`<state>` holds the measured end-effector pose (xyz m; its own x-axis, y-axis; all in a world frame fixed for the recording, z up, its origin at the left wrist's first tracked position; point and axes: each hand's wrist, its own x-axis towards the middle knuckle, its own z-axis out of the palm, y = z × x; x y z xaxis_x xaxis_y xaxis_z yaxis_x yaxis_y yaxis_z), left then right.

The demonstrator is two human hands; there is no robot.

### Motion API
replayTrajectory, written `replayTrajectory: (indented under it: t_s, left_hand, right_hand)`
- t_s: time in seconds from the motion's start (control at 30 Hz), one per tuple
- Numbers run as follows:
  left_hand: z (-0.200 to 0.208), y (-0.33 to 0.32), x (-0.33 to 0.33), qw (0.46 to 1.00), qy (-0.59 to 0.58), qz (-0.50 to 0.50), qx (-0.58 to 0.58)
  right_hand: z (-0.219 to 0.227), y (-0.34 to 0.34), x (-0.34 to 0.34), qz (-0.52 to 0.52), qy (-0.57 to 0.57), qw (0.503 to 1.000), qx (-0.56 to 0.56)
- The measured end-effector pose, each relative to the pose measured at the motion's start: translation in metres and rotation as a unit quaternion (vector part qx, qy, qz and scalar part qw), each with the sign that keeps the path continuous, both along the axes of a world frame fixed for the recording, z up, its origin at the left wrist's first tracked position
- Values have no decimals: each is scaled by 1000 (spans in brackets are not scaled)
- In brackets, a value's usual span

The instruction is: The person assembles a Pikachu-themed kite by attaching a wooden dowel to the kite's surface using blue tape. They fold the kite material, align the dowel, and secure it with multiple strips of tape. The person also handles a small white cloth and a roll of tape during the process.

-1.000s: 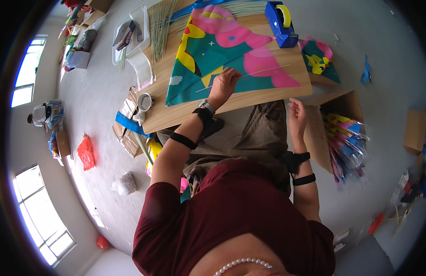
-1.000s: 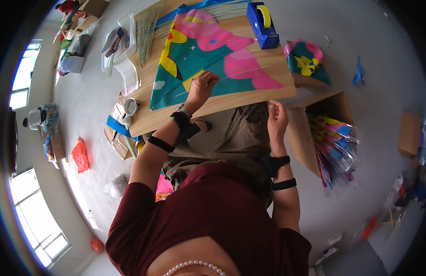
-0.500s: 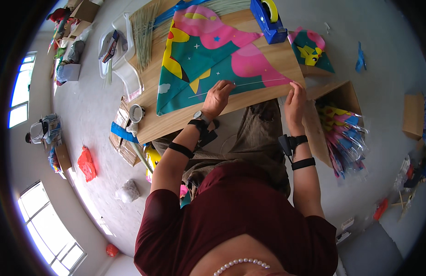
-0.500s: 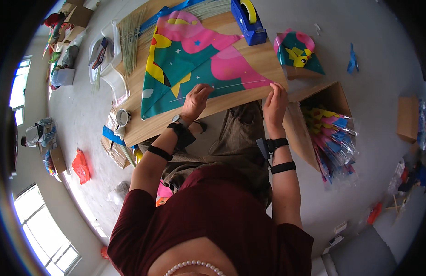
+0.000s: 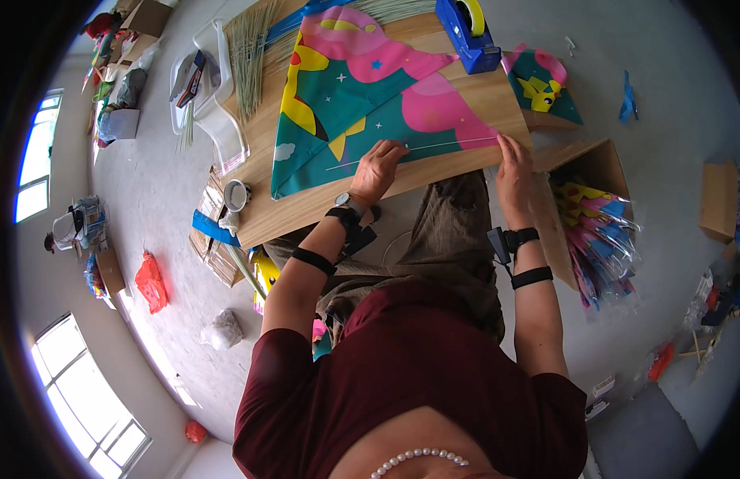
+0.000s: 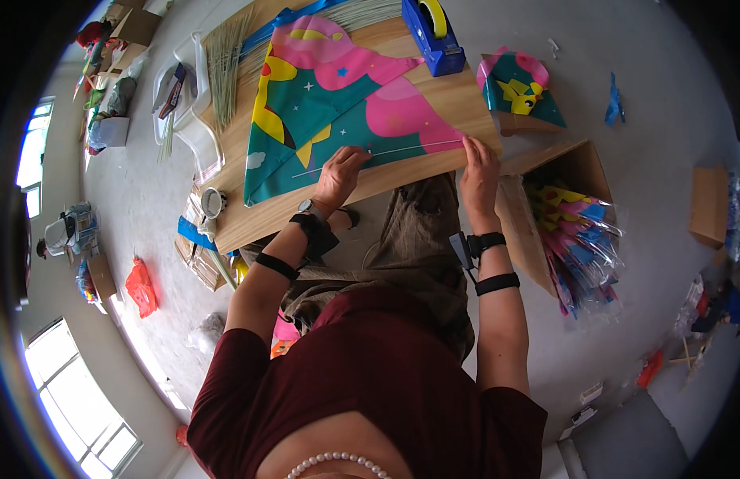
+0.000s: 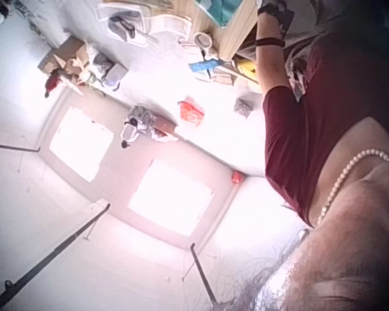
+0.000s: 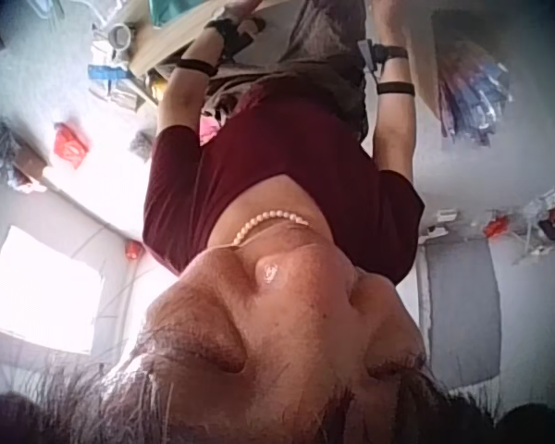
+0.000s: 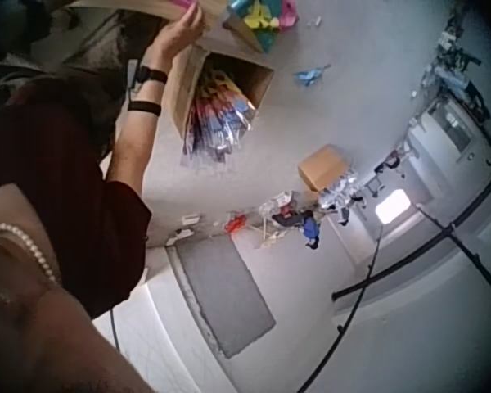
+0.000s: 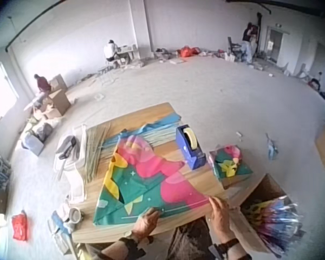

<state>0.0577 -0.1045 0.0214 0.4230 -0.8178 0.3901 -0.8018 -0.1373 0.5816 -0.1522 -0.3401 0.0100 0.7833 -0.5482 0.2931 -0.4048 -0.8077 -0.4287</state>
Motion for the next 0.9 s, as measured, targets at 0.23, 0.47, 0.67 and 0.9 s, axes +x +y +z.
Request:
replayTrajectory:
  t_s: [0.23, 0.47, 0.67, 0.9]
  left_hand:
    - [2, 1, 1, 1000, 2, -11, 10]
    - [5, -3, -1, 999, 37, 21, 31]
    - [10, -2, 2, 996, 35, 49, 58]
    - [6, -4, 2, 994, 65, 51, 65]
  right_hand:
    - [4, 1, -1, 11, 30, 999, -24]
    - [5, 1, -1, 19, 43, 998, -50]
    - [5, 3, -3, 16, 40, 998, -49]
    - [2, 1, -3, 17, 33, 998, -45]
